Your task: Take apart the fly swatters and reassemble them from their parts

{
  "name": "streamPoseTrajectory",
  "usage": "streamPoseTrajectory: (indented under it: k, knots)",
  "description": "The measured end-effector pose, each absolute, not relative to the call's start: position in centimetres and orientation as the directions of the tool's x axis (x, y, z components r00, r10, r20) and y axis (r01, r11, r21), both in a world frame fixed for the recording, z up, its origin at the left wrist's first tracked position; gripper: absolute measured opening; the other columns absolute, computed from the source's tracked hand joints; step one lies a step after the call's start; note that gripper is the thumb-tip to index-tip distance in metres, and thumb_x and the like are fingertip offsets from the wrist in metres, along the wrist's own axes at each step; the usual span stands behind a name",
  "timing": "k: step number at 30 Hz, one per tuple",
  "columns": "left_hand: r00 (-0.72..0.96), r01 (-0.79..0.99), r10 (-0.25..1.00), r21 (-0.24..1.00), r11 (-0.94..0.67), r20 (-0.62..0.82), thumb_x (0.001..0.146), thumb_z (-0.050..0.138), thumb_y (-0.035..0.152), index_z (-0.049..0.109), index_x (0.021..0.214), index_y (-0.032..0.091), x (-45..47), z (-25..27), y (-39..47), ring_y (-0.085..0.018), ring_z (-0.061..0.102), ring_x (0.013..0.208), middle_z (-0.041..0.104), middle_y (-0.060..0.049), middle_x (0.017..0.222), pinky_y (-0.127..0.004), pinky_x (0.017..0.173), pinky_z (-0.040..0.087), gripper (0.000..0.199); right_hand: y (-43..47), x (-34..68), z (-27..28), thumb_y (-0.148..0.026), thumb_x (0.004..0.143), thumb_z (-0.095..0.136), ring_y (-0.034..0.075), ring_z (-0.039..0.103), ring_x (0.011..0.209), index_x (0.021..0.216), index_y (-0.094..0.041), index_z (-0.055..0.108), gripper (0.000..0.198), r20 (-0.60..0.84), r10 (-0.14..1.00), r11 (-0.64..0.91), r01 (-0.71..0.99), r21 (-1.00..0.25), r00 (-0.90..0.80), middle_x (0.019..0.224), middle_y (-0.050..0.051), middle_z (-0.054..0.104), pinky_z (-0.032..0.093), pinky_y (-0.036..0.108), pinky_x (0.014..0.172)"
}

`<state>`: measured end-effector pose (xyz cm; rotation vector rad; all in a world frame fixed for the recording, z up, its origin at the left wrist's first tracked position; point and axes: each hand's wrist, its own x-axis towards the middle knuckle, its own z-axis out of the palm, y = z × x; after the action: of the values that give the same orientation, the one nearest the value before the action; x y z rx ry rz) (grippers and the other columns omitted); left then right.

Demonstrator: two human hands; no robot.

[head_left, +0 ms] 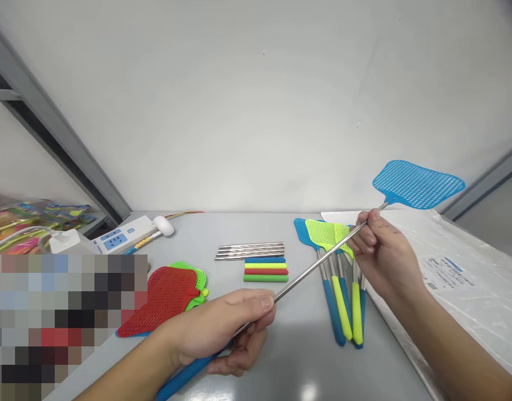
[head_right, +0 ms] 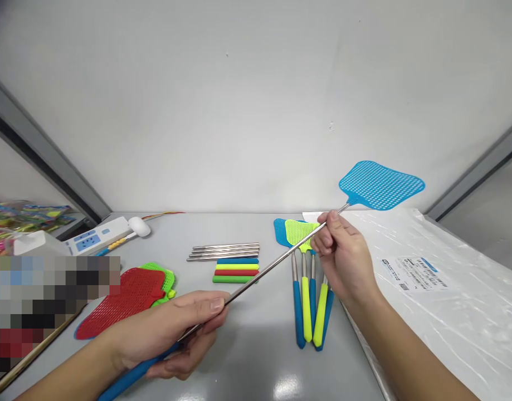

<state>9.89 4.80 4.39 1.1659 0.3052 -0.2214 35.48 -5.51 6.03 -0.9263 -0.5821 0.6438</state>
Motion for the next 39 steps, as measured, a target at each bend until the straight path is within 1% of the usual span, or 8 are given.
streamPoseTrajectory:
  k: [6,10,14,19,26,34,36,39]
  knots:
    - [0.946,0.277,0.079,0.911,0.306,-0.314,0.098,0.037,0.043,0.040,0.072,0.021,10.1,4.1,4.7,-0.006,0.026,0.031,0.039,0.009,0.043,-0.020,0.036,0.022,0.034,-5.7,31.1,3.7,-0.042,0.090,0.059,0.008,0.038,0.047,0.088,-0.022,0.061,0.021,0.134,0.921,0.215,-0.190,-0.958,0.365,0.051,-0.006,0.043,0.029,0.023,0.048]
    - [0.942,0.286,0.096,0.917,0.280,-0.323,0.097,0.038,0.047,0.038,0.072,0.021,10.0,4.1,4.7,-0.007,0.024,0.036,0.035,0.009,0.046,-0.021,0.037,0.022,0.036,-5.8,30.8,3.3,-0.041,0.093,0.055,0.007,0.042,0.048,0.085,-0.021,0.059,0.022,0.148,0.955,0.180,-0.107,-0.978,0.258,0.053,-0.006,0.048,0.030,0.023,0.050]
    - [0.951,0.281,0.040,0.911,0.302,-0.307,0.099,0.034,0.049,0.036,0.075,0.022,10.0,4.5,4.7,-0.008,0.020,0.038,0.029,0.010,0.046,-0.024,0.040,0.017,0.036,-5.9,32.2,4.0,-0.041,0.093,0.054,0.008,0.044,0.047,0.086,-0.020,0.062,0.023,0.199,0.939,0.219,-0.041,-0.975,0.280,0.052,-0.005,0.051,0.033,0.024,0.050]
    - [0.956,0.273,0.046,0.934,0.230,-0.290,0.099,0.033,0.050,0.035,0.074,0.022,10.0,5.1,4.8,-0.008,0.021,0.042,0.029,0.009,0.049,-0.025,0.041,0.015,0.038,-6.1,32.8,5.0,-0.042,0.091,0.057,0.010,0.046,0.049,0.086,-0.020,0.065,0.024,0.224,0.921,0.247,-0.034,-0.968,0.320,0.052,-0.004,0.051,0.037,0.026,0.051]
    - [0.936,0.335,0.083,0.937,0.098,-0.343,0.098,0.033,0.054,0.035,0.078,0.022,9.1,5.3,5.4,-0.009,0.019,0.047,0.029,0.008,0.053,-0.023,0.042,0.015,0.038,-6.3,35.3,6.2,-0.042,0.087,0.063,0.010,0.038,0.049,0.078,-0.020,0.065,0.024,0.229,0.795,0.357,-0.129,-0.925,0.561,0.049,-0.005,0.042,0.039,0.025,0.053]
    - [0.930,0.348,0.134,0.937,-0.012,-0.343,0.098,0.030,0.055,0.037,0.076,0.021,9.3,5.8,4.7,-0.010,0.024,0.049,0.032,0.008,0.052,-0.023,0.046,0.021,0.041,-6.3,35.2,6.7,-0.042,0.088,0.062,0.007,0.029,0.048,0.078,-0.020,0.064,0.024,0.281,0.716,0.472,-0.147,-0.870,0.639,0.052,-0.006,0.031,0.035,0.021,0.047]
    - [0.924,0.355,0.164,0.934,-0.036,-0.345,0.098,0.031,0.054,0.037,0.076,0.021,9.5,5.9,4.3,-0.010,0.026,0.050,0.034,0.007,0.054,-0.023,0.047,0.023,0.041,-6.2,33.9,6.1,-0.044,0.087,0.062,0.007,0.031,0.048,0.080,-0.021,0.064,0.024,0.267,0.763,0.436,-0.164,-0.885,0.589,0.054,-0.007,0.031,0.035,0.022,0.046]
    - [0.928,0.345,0.178,0.935,-0.085,-0.327,0.098,0.030,0.054,0.038,0.076,0.021,9.7,6.1,4.2,-0.010,0.027,0.051,0.035,0.007,0.055,-0.023,0.049,0.025,0.040,-6.2,31.7,5.0,-0.047,0.087,0.060,0.009,0.035,0.047,0.082,-0.021,0.064,0.027,0.207,0.907,0.289,-0.185,-0.939,0.367,0.053,-0.006,0.036,0.038,0.025,0.047]
